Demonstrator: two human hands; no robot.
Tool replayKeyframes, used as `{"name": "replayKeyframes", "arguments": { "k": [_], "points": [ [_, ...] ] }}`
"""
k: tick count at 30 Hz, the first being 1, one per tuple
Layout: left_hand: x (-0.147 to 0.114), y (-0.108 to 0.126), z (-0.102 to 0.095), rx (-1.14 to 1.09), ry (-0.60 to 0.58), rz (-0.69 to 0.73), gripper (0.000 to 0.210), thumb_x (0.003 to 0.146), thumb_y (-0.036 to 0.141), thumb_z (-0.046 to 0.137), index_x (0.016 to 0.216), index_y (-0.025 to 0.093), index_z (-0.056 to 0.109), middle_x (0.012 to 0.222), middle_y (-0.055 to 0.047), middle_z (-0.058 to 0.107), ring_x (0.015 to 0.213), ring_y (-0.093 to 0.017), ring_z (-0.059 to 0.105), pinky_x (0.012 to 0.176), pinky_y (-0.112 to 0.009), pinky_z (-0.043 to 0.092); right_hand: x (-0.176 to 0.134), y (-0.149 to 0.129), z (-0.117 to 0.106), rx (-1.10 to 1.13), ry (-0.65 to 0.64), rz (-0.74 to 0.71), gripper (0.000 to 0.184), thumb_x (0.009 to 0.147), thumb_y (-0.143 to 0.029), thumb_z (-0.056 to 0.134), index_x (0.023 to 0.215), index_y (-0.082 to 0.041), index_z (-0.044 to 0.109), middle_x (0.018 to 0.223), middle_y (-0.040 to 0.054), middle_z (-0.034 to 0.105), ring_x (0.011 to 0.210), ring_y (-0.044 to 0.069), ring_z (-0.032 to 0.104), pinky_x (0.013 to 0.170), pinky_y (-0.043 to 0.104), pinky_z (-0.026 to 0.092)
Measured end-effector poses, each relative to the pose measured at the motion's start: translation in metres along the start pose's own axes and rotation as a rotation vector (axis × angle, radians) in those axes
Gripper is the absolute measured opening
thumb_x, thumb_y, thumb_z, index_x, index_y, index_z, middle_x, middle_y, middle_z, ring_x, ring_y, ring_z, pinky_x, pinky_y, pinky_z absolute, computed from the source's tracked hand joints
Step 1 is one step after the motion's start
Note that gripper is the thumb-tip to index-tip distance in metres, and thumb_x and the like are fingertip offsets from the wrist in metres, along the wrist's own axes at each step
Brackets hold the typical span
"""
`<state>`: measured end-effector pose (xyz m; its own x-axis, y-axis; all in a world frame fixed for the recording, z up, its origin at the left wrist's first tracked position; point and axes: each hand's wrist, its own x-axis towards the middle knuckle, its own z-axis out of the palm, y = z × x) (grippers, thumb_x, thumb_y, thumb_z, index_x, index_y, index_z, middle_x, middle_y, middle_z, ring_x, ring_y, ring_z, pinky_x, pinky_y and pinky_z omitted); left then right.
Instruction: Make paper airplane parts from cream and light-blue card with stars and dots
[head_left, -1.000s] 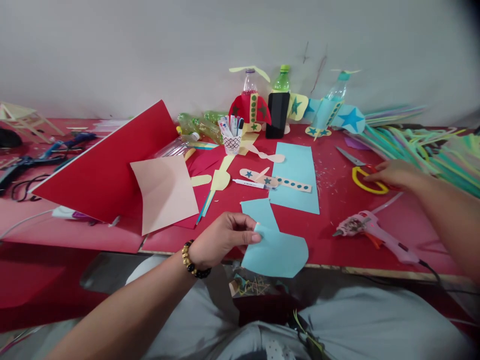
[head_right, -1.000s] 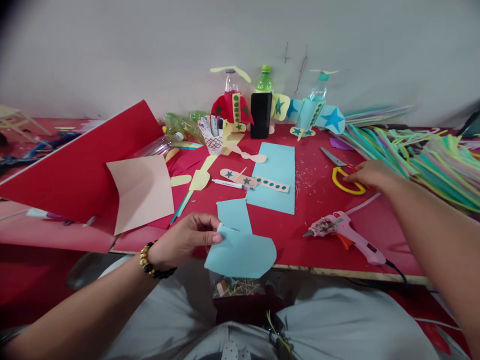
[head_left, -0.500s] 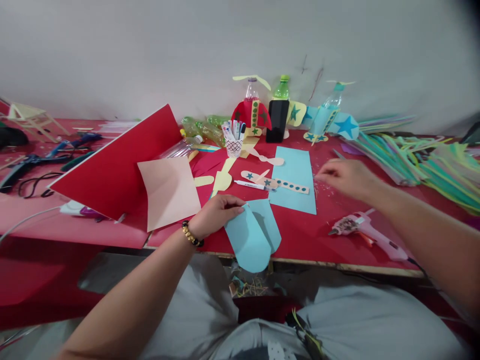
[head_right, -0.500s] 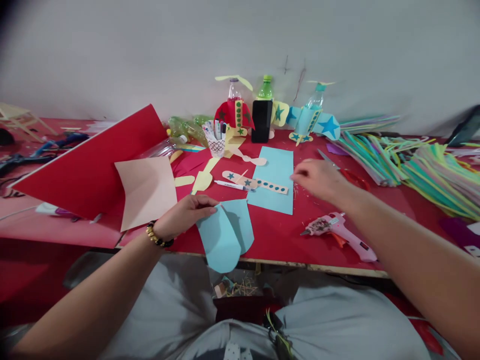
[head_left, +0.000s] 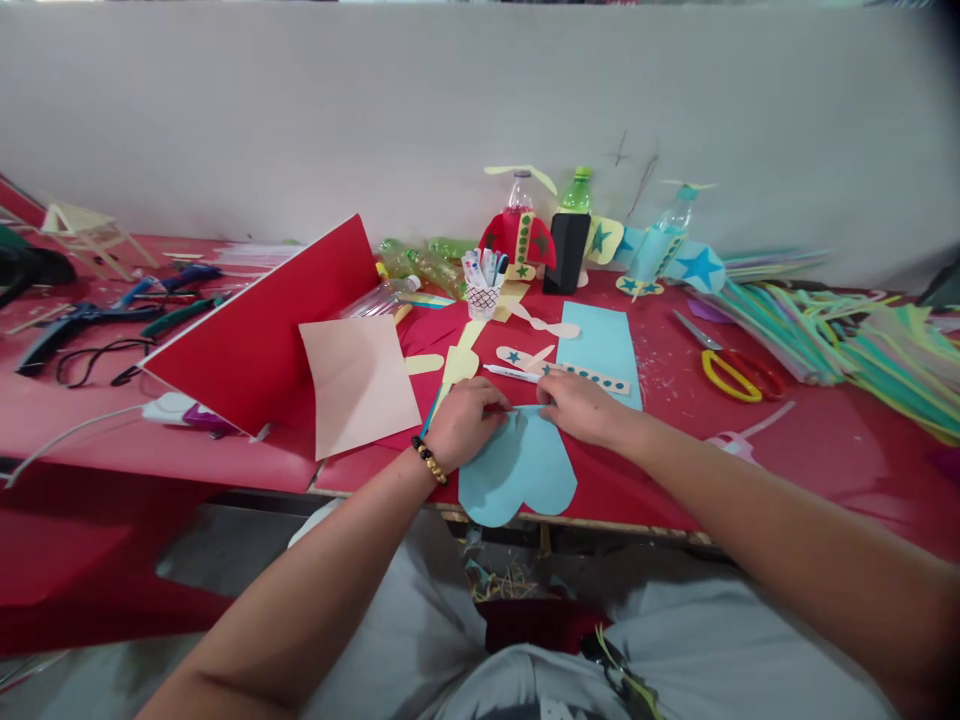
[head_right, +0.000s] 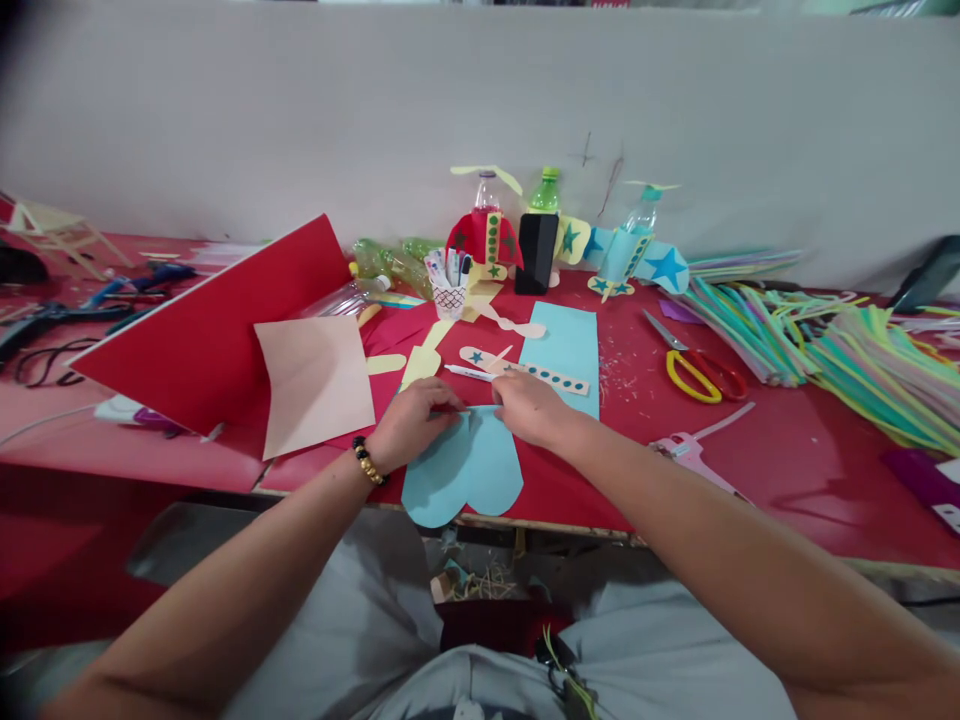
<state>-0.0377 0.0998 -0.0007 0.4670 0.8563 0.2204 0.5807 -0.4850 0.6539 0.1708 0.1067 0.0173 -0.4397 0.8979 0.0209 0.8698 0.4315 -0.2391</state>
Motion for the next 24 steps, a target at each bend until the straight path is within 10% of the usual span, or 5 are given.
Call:
{"name": "replayKeyframes", "arguments": {
  "k": [8, 16, 24],
  "points": [
    [-0.004, 0.006, 0.001, 0.015, -0.063, -0.004, 0.018, 0.075, 0.014, 0.056, 0.089, 0.019, 0.065, 0.084, -0.003, 0.068, 0.079, -0.018, 0.060, 0.071, -0.028, 0.044, -0.014, -0.021, 0.005, 0.167, 0.079, 0.001, 0.006, 0.078, -0.019, 0.062, 0.082, -0.021, 0.057, 0.075, -0.0005, 0.065, 0.069, 0.014, 0.059, 0.061, 0.023, 0.040],
    [-0.003, 0.001, 0.000, -0.067, -0.051, -0.035, 0.024, 0.075, 0.014, 0.056, 0.097, 0.019, 0.064, 0.096, -0.003, 0.069, 0.087, -0.018, 0.063, 0.077, -0.027, 0.047, 0.018, 0.043, -0.037, 0.080, 0.262, 0.128, 0.035, 0.078, -0.016, 0.058, 0.112, -0.019, 0.061, 0.088, 0.0051, 0.064, 0.073, 0.018, 0.058, 0.068, 0.029, 0.042],
    [-0.004, -0.007, -0.003, -0.086, -0.019, -0.089, 0.040, 0.071, 0.008, 0.056, 0.108, 0.021, 0.065, 0.104, -0.002, 0.069, 0.093, -0.019, 0.062, 0.081, -0.027, 0.049, 0.057, 0.047, -0.026, -0.036, 0.187, 0.044, 0.018, 0.074, -0.010, 0.057, 0.076, -0.020, 0.071, 0.085, 0.0039, 0.064, 0.077, 0.017, 0.058, 0.067, 0.025, 0.038]
  ]
}}
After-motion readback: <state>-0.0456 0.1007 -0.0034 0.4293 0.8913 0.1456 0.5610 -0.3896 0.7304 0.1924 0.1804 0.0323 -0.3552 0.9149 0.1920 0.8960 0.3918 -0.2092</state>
